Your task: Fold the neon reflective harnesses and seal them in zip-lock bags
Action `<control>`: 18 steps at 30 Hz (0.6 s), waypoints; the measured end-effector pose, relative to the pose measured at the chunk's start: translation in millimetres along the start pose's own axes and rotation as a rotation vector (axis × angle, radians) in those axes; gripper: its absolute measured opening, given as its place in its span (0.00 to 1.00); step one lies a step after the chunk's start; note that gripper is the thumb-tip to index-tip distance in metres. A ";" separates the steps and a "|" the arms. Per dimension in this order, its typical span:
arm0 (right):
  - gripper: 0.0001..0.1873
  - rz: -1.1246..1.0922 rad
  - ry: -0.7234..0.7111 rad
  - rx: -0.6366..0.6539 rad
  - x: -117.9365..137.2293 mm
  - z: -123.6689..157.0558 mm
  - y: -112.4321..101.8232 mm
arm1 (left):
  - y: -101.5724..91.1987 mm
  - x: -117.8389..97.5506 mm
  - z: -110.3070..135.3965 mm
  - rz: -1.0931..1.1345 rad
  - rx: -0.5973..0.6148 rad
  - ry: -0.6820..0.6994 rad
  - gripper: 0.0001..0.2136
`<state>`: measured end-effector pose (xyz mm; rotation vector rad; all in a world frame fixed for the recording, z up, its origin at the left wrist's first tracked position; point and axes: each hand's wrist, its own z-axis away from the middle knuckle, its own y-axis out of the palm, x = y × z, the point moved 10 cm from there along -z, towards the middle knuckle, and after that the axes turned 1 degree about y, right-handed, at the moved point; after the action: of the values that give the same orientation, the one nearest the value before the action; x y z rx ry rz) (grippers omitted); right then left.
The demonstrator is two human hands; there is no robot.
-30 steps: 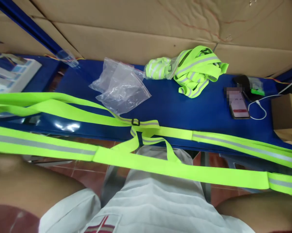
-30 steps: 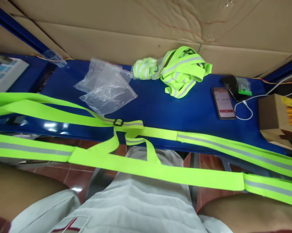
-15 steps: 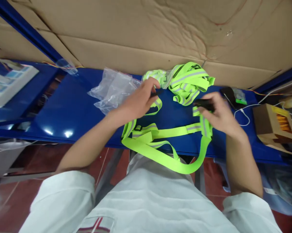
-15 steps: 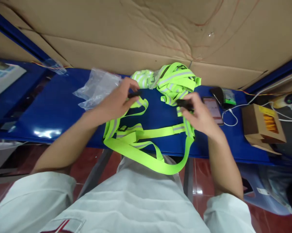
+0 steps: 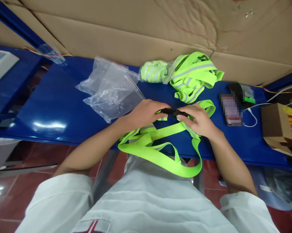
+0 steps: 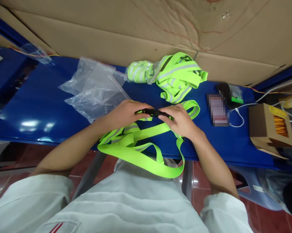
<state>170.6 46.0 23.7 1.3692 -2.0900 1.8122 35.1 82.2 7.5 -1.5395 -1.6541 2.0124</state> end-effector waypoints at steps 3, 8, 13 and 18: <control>0.07 0.011 -0.008 0.032 4.5 0.3 2.8 | 2.2 -1.9 2.8 -0.047 0.042 0.008 0.20; 0.07 0.000 -0.017 0.059 10.1 0.8 2.6 | 3.5 -7.0 7.2 -0.090 0.079 0.006 0.23; 0.08 0.032 -0.053 0.135 18.2 -1.3 17.2 | 19.3 -17.0 7.4 -0.059 0.178 0.067 0.21; 0.09 -0.101 0.024 0.107 16.2 -4.7 11.6 | 8.5 -24.6 6.4 0.127 0.124 0.077 0.26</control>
<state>151.2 39.7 25.2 1.4407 -1.9007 1.9152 46.2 59.0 15.1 -1.6935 -1.4086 2.0444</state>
